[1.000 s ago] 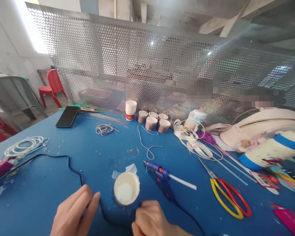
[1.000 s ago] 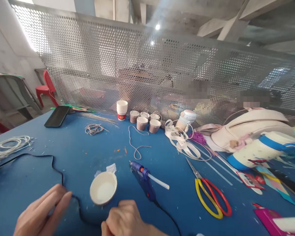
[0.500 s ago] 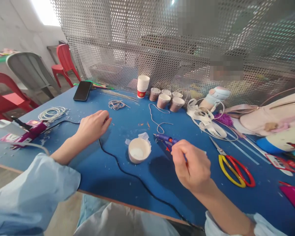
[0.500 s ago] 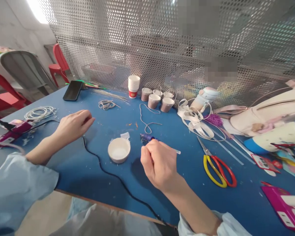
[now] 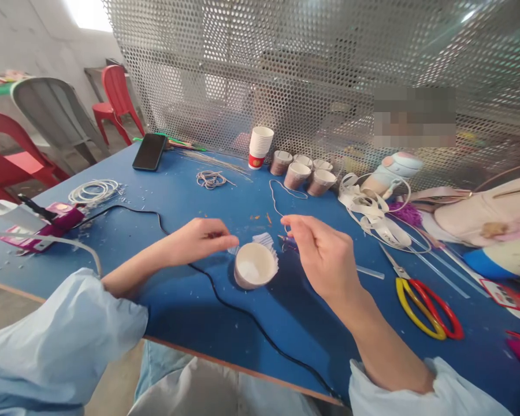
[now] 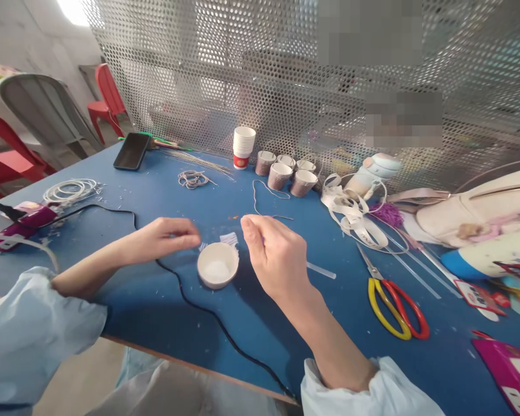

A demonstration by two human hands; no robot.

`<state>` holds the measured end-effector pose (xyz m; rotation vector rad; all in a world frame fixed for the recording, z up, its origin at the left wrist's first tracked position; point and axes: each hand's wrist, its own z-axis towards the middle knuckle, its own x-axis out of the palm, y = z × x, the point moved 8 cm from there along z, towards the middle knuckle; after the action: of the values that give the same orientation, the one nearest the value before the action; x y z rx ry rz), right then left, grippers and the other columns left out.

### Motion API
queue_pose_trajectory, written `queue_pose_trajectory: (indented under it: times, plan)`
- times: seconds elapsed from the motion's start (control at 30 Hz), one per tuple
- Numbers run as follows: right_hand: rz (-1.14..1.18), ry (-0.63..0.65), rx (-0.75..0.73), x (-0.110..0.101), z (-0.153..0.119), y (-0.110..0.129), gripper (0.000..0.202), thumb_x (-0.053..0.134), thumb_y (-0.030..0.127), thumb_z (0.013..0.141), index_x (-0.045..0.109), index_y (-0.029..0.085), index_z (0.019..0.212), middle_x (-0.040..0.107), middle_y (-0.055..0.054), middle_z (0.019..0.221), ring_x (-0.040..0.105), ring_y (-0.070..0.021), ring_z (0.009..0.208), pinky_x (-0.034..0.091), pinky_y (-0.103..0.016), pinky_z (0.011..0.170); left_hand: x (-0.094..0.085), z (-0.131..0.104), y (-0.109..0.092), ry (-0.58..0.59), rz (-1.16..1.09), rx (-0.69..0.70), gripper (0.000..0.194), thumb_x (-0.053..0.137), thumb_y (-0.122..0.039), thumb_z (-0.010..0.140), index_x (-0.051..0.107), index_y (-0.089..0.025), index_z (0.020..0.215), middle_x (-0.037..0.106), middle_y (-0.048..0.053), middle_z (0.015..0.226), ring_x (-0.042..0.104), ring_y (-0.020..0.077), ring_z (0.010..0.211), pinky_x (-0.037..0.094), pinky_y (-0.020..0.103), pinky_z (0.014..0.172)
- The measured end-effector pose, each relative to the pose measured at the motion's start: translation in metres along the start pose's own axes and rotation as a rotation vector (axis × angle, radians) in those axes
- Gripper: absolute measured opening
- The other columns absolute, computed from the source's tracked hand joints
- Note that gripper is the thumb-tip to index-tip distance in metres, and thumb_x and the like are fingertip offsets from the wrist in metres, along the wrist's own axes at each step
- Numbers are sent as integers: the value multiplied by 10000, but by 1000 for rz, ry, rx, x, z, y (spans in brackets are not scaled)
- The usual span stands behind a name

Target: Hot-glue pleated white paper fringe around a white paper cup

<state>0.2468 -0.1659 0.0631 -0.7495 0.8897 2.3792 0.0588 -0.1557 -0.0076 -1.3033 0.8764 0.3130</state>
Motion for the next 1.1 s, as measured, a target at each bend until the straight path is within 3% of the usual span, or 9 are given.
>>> queue_pose_trajectory:
  times: [0.07, 0.13, 0.23, 0.47, 0.7, 0.83, 0.9, 1.0, 1.1]
  plan:
    - [21, 8, 22, -6, -5, 1, 281, 426, 338, 978, 653, 175, 946, 730, -58, 861, 677, -154, 688, 519, -272, 645, 16, -9, -6, 160, -38, 58, 388, 611, -518, 801, 660, -181, 987, 676, 35, 940, 606, 186, 865, 470, 277, 773]
    - [50, 66, 70, -6, -14, 1, 255, 444, 340, 972, 636, 172, 972, 718, -46, 825, 662, -135, 637, 513, -247, 587, 25, -15, -11, 215, -25, 96, 469, 712, -449, 731, 620, -200, 1117, 658, 46, 1078, 597, 208, 974, 465, 290, 846]
    - [26, 142, 44, -1, -33, 7, 210, 509, 341, 938, 596, 154, 975, 679, -64, 840, 627, -123, 595, 500, -241, 528, 30, -16, -14, 167, -26, 52, 482, 713, -340, 733, 580, -198, 1174, 642, 62, 1139, 589, 217, 1023, 461, 304, 872]
    - [-178, 78, -353, 11, -64, 51, 271, 639, 244, 847, 553, 123, 1073, 686, -131, 972, 665, -213, 854, 509, -308, 664, 47, -15, -20, 82, -159, 10, 251, 661, -278, 772, 591, -214, 1004, 687, 20, 1002, 617, 187, 889, 470, 304, 819]
    - [-344, 105, -362, 17, -64, 54, 57, 619, 118, 821, 610, 174, 820, 677, -8, 715, 547, -142, 590, 314, -326, 569, 48, -13, -13, 61, -166, 5, 158, 579, -182, 754, 599, -197, 911, 675, 5, 890, 616, 171, 846, 486, 301, 806]
    - [-290, 134, -401, 16, -64, 56, 117, 597, 78, 822, 600, 184, 773, 649, 12, 656, 506, -128, 575, 302, -321, 597, 36, 1, 5, -92, -66, -27, 233, 531, -206, 790, 597, -168, 1010, 673, 64, 1003, 624, 204, 891, 508, 349, 818]
    - [-249, 145, -414, 16, -63, 58, 119, 600, 67, 817, 603, 181, 785, 641, 16, 649, 501, -129, 580, 305, -323, 610, 35, 11, 8, -108, 10, 43, 410, 586, -218, 771, 547, -152, 1174, 616, 119, 1214, 581, 251, 1098, 469, 404, 952]
    - [-183, 168, -419, 17, -63, 58, 119, 605, 56, 810, 608, 174, 801, 637, 16, 655, 503, -133, 589, 306, -328, 619, 42, 24, 5, 5, -11, 182, 693, 660, -203, 734, 395, -159, 1372, 404, 163, 1482, 378, 271, 1371, 298, 449, 1139]
    - [-146, 209, -403, 19, -64, 56, 113, 595, 61, 820, 610, 173, 804, 632, 17, 669, 526, -136, 612, 313, -332, 637, 47, 31, -2, 139, -145, 276, 633, 667, -184, 741, 437, -196, 1330, 252, 133, 1574, 224, 246, 1460, 209, 437, 1183]
